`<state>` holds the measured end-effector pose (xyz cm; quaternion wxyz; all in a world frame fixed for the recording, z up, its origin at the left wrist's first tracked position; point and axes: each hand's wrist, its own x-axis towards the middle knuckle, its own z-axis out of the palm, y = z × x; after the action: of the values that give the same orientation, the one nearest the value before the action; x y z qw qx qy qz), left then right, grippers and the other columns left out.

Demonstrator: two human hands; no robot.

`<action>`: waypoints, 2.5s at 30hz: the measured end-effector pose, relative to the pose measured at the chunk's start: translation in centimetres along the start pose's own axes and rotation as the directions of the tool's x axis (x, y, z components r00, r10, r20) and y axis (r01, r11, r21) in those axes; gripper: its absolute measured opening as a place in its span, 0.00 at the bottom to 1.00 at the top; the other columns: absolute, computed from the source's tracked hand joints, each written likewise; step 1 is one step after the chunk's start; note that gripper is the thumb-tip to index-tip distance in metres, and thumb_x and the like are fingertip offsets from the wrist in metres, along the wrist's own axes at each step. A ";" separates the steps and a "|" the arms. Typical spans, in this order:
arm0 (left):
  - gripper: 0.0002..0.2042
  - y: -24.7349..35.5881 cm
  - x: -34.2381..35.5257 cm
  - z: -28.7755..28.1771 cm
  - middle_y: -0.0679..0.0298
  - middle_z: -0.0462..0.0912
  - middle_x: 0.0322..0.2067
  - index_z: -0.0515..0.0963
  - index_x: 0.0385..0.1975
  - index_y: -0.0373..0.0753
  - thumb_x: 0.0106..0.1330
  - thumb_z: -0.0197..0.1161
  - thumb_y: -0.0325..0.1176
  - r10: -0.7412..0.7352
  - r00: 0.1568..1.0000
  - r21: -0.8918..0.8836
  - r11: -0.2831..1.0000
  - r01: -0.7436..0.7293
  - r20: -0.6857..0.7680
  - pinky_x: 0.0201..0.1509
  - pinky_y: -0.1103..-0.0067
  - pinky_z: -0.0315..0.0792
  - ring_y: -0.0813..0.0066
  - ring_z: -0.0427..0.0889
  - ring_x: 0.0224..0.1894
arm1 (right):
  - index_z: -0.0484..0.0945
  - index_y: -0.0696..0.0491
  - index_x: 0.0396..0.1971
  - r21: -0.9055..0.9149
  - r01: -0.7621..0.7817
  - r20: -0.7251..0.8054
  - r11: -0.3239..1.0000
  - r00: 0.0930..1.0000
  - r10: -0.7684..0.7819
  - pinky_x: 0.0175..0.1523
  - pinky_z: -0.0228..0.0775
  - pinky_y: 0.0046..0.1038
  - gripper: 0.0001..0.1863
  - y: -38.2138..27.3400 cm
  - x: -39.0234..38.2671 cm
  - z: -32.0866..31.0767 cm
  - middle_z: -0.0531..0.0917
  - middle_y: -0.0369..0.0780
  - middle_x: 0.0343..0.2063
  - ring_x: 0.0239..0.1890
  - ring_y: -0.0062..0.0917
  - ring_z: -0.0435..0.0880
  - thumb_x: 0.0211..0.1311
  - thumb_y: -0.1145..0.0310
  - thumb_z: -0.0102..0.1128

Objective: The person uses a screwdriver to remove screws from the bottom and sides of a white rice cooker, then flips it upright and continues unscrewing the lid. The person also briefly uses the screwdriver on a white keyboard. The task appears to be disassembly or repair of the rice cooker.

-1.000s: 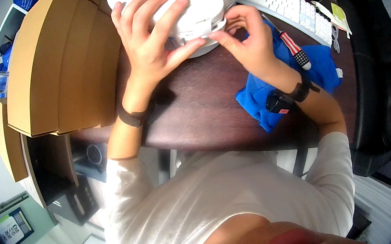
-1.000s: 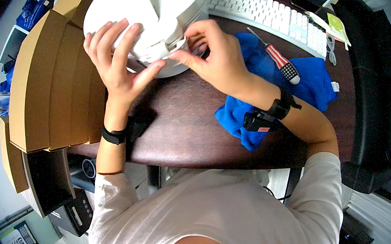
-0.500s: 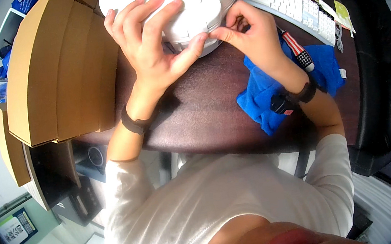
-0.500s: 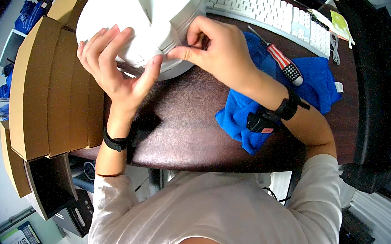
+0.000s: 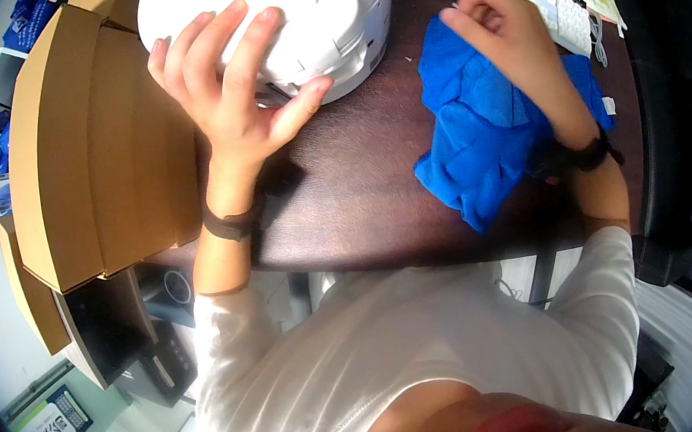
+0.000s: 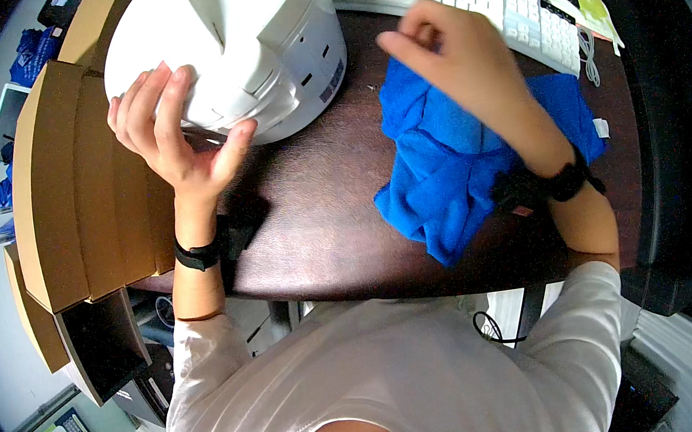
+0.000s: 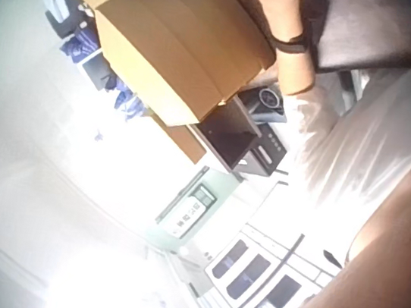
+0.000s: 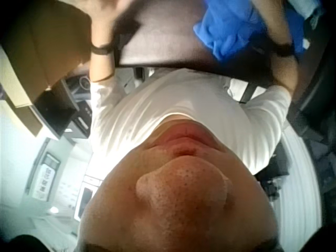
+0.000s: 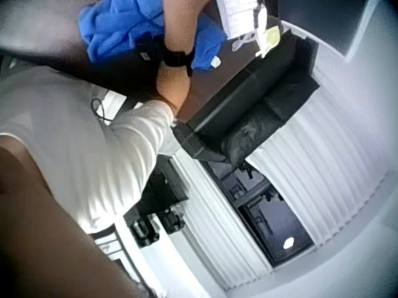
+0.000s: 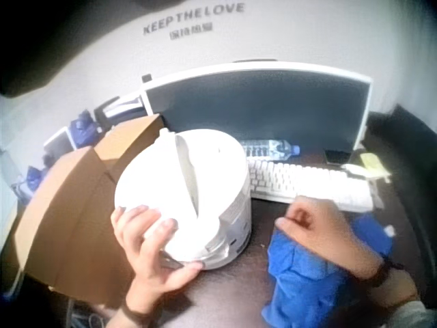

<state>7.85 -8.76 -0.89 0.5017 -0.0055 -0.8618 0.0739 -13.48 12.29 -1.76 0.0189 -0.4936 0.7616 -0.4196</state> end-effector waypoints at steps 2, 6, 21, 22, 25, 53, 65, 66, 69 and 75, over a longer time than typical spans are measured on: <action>0.32 0.1 0.0 0.0 0.59 0.74 0.50 0.73 0.52 0.43 0.49 0.68 0.54 0.001 1.000 -0.011 1.000 -0.001 0.001 0.63 0.61 0.52 0.60 0.68 0.55 | 0.76 0.54 0.26 -0.118 -0.145 0.019 0.982 0.989 0.148 0.29 0.68 0.23 0.12 1.3 -1.6 -1.9 0.77 0.37 0.19 0.23 0.21 0.77 0.56 0.61 0.65; 0.33 -0.4 -0.1 0.0 0.58 0.74 0.51 0.73 0.52 0.42 0.46 0.70 0.52 0.021 1.000 -0.025 0.999 -0.021 -0.015 0.63 0.61 0.52 0.59 0.69 0.56 | 0.76 0.52 0.32 -0.415 -0.078 0.003 0.906 0.996 0.087 0.40 0.70 0.32 0.11 2.9 -4.1 -2.7 0.78 0.39 0.29 0.36 0.31 0.78 0.54 0.63 0.64; 0.32 0.1 0.1 0.0 0.60 0.74 0.52 0.73 0.53 0.43 0.47 0.70 0.49 -0.002 1.000 -0.066 0.998 0.001 -0.015 0.65 0.61 0.50 0.60 0.68 0.56 | 0.78 0.54 0.28 -0.580 0.342 0.363 0.740 0.921 -0.141 0.46 0.66 0.33 0.08 2.1 -1.1 7.2 0.80 0.39 0.30 0.40 0.33 0.77 0.54 0.65 0.60; 0.33 0.3 0.2 -0.2 0.58 0.74 0.52 0.72 0.54 0.41 0.47 0.70 0.49 -0.001 1.000 -0.054 0.999 0.001 0.009 0.66 0.61 0.50 0.59 0.68 0.58 | 0.78 0.54 0.27 -0.574 0.344 0.360 0.743 0.921 -0.148 0.46 0.66 0.33 0.08 2.3 -1.2 7.1 0.80 0.38 0.29 0.39 0.32 0.77 0.54 0.65 0.60; 0.31 0.3 0.6 -0.6 0.60 0.73 0.52 0.75 0.51 0.44 0.47 0.69 0.51 -0.038 0.999 -0.147 0.988 0.036 -0.007 0.64 0.60 0.48 0.58 0.68 0.56 | 0.78 0.53 0.26 -0.492 0.305 0.273 0.815 0.944 -0.188 0.44 0.67 0.34 0.07 2.9 -0.7 6.1 0.80 0.38 0.29 0.38 0.32 0.78 0.54 0.66 0.60; 0.05 11.3 0.7 10.3 0.49 0.78 0.34 0.75 0.30 0.32 0.58 0.52 0.23 -0.131 0.548 0.027 0.981 0.194 0.826 0.38 0.65 0.78 0.51 0.82 0.36 | 0.77 0.58 0.31 -0.057 -0.405 -0.062 0.913 0.914 0.401 0.26 0.65 0.28 0.17 6.7 -9.8 -5.1 0.76 0.39 0.17 0.20 0.25 0.76 0.59 0.57 0.61; 0.09 9.9 1.0 7.3 0.58 0.83 0.30 0.79 0.36 0.33 0.56 0.63 0.25 -0.144 0.675 -0.395 0.716 0.576 0.723 0.29 0.77 0.74 0.73 0.81 0.25 | 0.76 0.58 0.38 0.372 -0.154 -0.056 0.915 0.981 0.188 0.28 0.63 0.19 0.13 4.3 -12.7 -4.0 0.75 0.33 0.23 0.24 0.13 0.71 0.59 0.65 0.64; 0.08 9.8 1.3 6.5 0.60 0.83 0.30 0.79 0.36 0.32 0.58 0.62 0.25 -0.185 0.524 -0.381 0.498 0.779 0.831 0.27 0.80 0.72 0.77 0.79 0.24 | 0.76 0.58 0.37 0.398 -0.143 -0.042 0.906 0.984 0.173 0.29 0.64 0.19 0.12 4.1 -12.9 -4.0 0.76 0.33 0.23 0.25 0.13 0.72 0.59 0.66 0.63; 0.07 9.1 0.8 5.5 0.63 0.81 0.32 0.77 0.39 0.30 0.64 0.57 0.25 -0.098 0.317 -0.322 -0.047 0.945 0.943 0.25 0.85 0.70 0.81 0.77 0.25 | 0.76 0.57 0.37 0.424 -0.133 -0.013 0.896 0.988 0.152 0.29 0.65 0.19 0.12 4.1 -13.2 -3.7 0.76 0.33 0.23 0.25 0.13 0.72 0.59 0.66 0.63; 0.10 9.1 -3.2 5.4 0.63 0.79 0.36 0.76 0.44 0.30 0.68 0.54 0.28 -0.032 0.295 -0.249 -0.624 0.740 0.955 0.28 0.84 0.70 0.80 0.74 0.28 | 0.76 0.57 0.36 0.364 -0.105 0.097 0.925 0.992 0.074 0.31 0.67 0.22 0.13 4.7 -13.1 -3.7 0.76 0.36 0.24 0.25 0.16 0.74 0.55 0.67 0.65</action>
<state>4.12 -0.68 -7.47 0.0034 0.1204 -0.4872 -0.8650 -11.86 25.41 -7.49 0.1614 -0.4627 0.6897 -0.5331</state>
